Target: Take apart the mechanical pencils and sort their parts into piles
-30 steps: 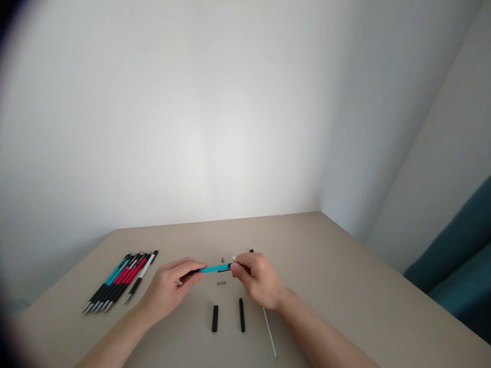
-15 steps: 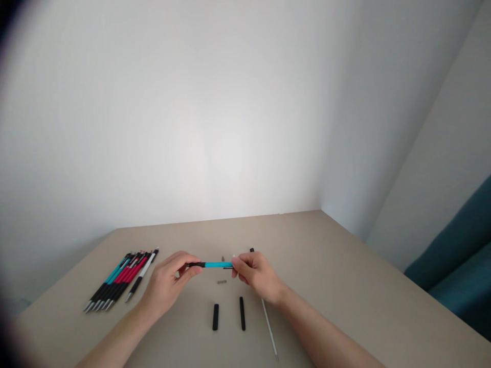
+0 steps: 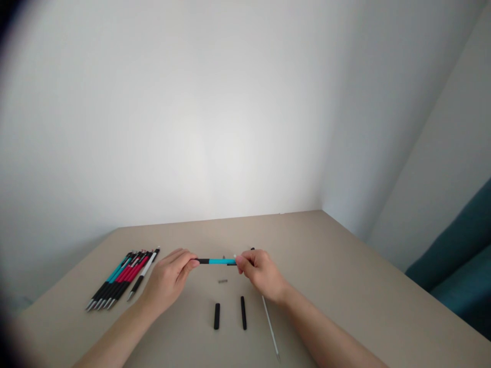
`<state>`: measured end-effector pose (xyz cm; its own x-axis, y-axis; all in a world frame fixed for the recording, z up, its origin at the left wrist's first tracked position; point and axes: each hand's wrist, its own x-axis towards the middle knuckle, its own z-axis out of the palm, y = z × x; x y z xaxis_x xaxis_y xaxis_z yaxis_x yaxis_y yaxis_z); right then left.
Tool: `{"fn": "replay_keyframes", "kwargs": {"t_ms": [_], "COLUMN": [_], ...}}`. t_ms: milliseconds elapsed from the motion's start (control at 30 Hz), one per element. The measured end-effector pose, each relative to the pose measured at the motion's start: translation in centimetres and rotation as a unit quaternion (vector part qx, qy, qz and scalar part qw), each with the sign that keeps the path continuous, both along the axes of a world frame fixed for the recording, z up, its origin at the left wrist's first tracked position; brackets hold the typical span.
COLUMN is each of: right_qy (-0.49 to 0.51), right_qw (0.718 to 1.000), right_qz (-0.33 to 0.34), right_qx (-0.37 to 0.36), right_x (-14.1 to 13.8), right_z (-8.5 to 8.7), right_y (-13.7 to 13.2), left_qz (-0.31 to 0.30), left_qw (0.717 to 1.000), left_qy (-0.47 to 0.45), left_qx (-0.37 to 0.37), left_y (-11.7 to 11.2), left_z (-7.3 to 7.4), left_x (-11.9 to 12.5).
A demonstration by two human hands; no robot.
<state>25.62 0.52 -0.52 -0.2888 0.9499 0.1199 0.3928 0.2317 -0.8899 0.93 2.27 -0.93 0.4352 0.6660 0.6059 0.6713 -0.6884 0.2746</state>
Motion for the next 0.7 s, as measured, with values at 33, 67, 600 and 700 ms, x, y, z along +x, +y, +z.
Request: {"fn": "replay_keyframes", "kwargs": {"t_ms": [33,67,600,700], "right_qy": [-0.019,-0.033,-0.016,0.025], "right_qw": [0.999,0.998,0.999,1.000], "right_qz": [-0.011,-0.020,-0.005,0.001], "right_qx": [0.027,0.049,0.043,-0.014], "right_x": [0.06,0.13,0.20,0.14], "right_z": [0.13,0.23,-0.18,-0.34], "right_y": [-0.07,-0.11,0.22,0.34], "left_qz": [0.004,0.009,0.015,0.008], "left_qw": [1.000,1.000,0.995,0.991], "left_qy": [0.003,0.004,-0.059,-0.060], "left_qx": [-0.010,-0.021,-0.079,-0.115], "left_y": [-0.07,-0.15,-0.23,-0.39], "left_z": [0.04,0.09,-0.57,-0.41], "left_x": [0.07,0.15,0.31,0.52]}}
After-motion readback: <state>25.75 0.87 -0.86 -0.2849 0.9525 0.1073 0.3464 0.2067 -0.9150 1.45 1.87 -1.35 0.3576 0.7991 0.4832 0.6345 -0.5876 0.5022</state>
